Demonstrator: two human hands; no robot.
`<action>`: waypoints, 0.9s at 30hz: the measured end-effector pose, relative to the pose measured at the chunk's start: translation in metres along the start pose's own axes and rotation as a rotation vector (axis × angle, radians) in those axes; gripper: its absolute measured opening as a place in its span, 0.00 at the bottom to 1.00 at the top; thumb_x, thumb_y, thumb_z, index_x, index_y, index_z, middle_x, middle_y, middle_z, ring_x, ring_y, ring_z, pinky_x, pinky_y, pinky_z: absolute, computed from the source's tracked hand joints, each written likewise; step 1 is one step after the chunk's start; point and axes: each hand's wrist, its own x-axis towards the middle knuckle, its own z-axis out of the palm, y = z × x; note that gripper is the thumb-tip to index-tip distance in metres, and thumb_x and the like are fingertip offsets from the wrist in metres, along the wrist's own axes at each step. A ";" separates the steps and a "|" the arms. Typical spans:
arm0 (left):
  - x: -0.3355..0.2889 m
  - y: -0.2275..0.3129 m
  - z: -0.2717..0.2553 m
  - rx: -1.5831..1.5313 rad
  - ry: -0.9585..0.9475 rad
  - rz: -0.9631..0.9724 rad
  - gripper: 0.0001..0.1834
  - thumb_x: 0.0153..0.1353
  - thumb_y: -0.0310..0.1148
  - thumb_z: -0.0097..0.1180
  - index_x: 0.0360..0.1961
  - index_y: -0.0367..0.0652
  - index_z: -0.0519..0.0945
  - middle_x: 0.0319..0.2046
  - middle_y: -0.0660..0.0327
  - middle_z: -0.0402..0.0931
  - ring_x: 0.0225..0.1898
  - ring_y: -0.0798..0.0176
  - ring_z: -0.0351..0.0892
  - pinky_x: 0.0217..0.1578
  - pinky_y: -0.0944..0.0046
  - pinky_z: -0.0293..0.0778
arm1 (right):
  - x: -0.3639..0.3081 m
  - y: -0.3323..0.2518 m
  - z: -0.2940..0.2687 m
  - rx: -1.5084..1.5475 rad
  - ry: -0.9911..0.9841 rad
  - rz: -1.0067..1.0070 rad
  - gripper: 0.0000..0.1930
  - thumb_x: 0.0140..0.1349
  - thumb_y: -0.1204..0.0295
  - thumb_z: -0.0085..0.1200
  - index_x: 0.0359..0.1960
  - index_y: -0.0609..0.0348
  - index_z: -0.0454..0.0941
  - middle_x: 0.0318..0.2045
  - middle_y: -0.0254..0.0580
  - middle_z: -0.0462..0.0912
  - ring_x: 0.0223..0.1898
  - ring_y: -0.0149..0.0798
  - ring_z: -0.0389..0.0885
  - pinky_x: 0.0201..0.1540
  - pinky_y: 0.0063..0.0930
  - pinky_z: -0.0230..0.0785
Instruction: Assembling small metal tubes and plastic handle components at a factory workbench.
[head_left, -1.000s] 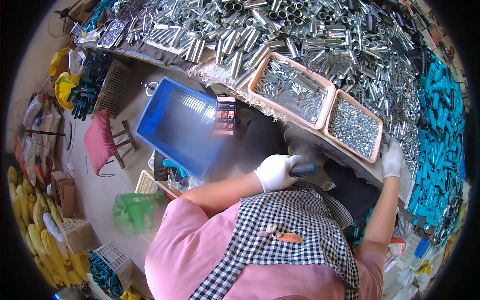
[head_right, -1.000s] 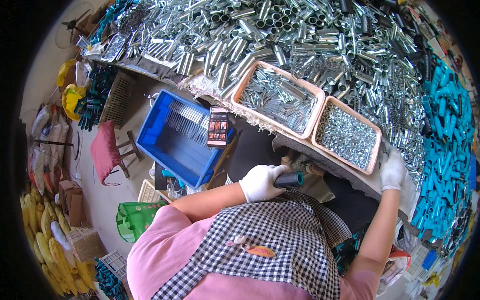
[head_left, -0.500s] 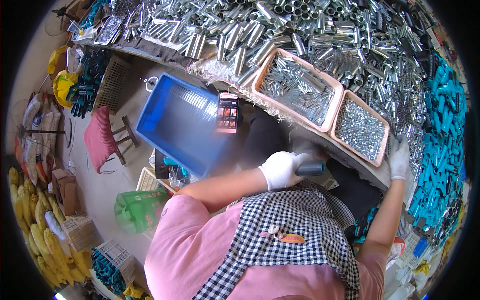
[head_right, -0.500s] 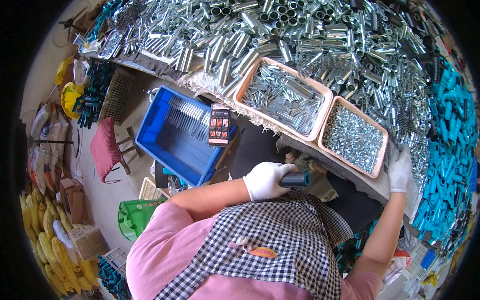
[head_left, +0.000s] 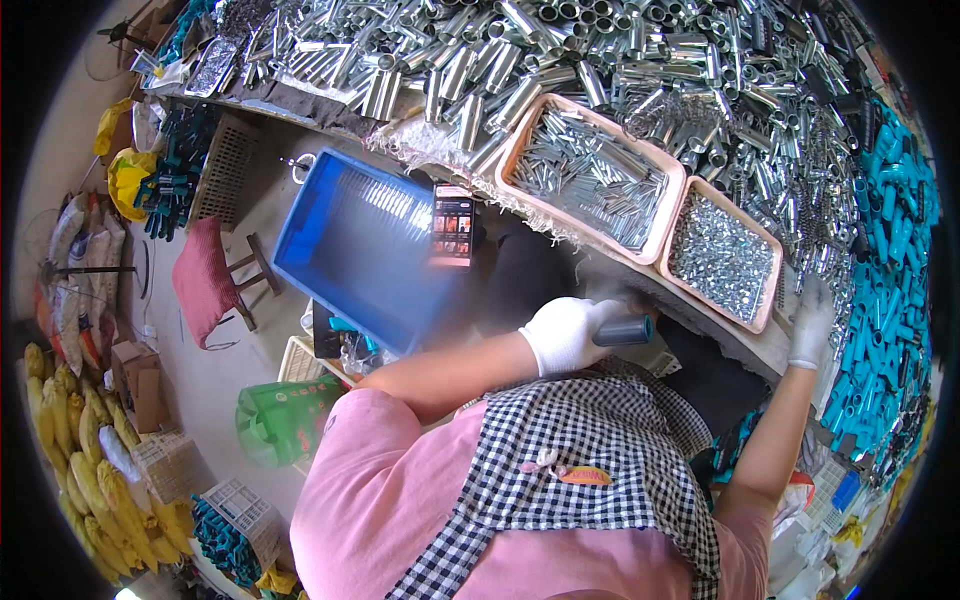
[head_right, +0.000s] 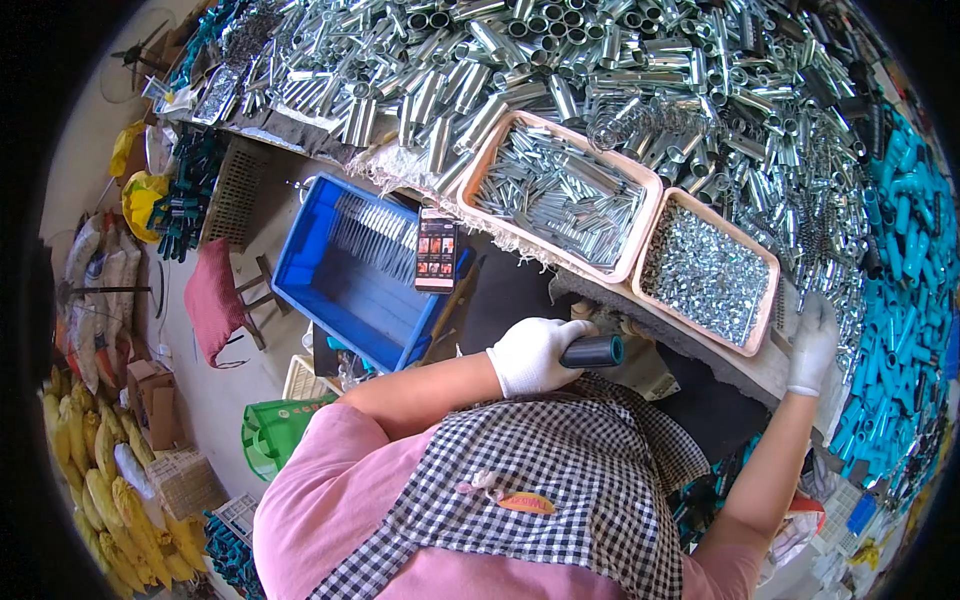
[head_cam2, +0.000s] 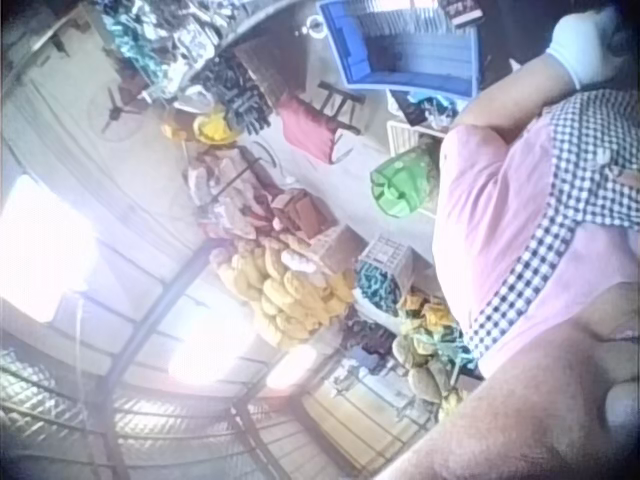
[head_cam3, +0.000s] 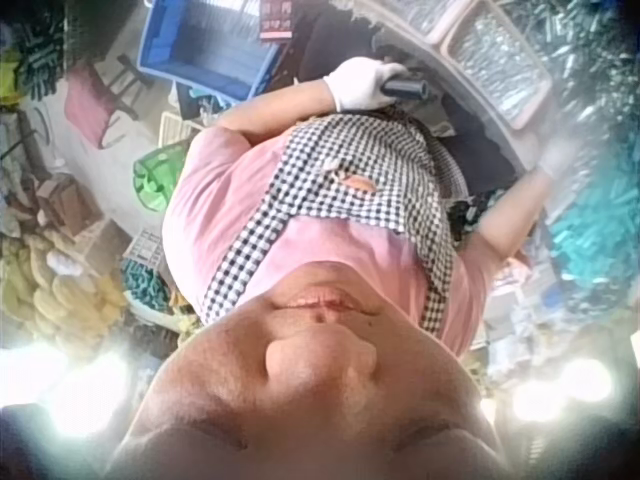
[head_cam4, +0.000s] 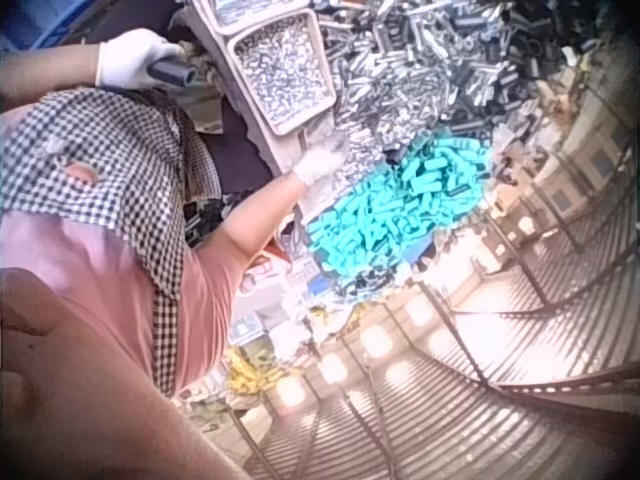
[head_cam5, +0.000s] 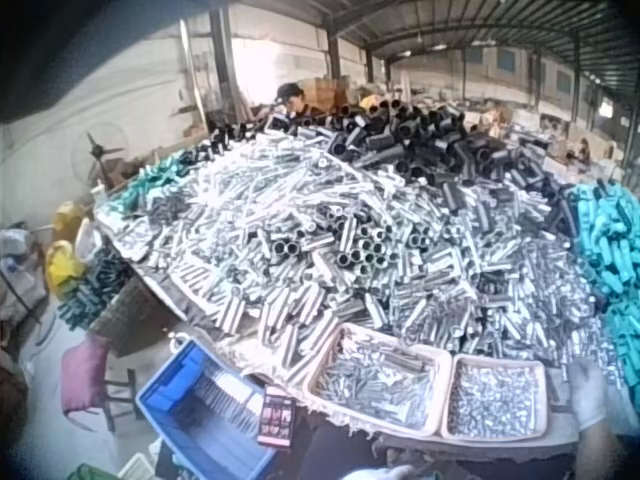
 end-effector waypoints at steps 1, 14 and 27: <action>0.000 0.000 0.001 0.000 0.008 -0.005 0.24 0.48 0.34 0.64 0.48 0.43 0.76 0.28 0.50 0.81 0.31 0.45 0.82 0.35 0.51 0.77 | -0.002 -0.005 -0.006 0.262 -0.056 0.219 0.16 0.69 0.67 0.47 0.46 0.70 0.79 0.37 0.47 0.83 0.37 0.39 0.81 0.41 0.29 0.73; -0.001 0.013 -0.003 0.215 -0.097 0.077 0.16 0.47 0.35 0.65 0.37 0.43 0.77 0.22 0.50 0.78 0.26 0.44 0.80 0.30 0.48 0.76 | -0.121 -0.192 -0.032 0.448 -0.626 -0.519 0.08 0.47 0.78 0.62 0.30 0.61 0.79 0.27 0.50 0.82 0.29 0.52 0.81 0.33 0.40 0.74; 0.031 0.048 0.005 0.039 -0.268 0.229 0.18 0.49 0.41 0.69 0.35 0.42 0.80 0.24 0.47 0.80 0.28 0.43 0.82 0.31 0.51 0.78 | -0.131 -0.166 -0.036 0.285 -0.646 -0.638 0.31 0.50 0.63 0.65 0.56 0.56 0.70 0.43 0.50 0.76 0.43 0.53 0.80 0.43 0.42 0.74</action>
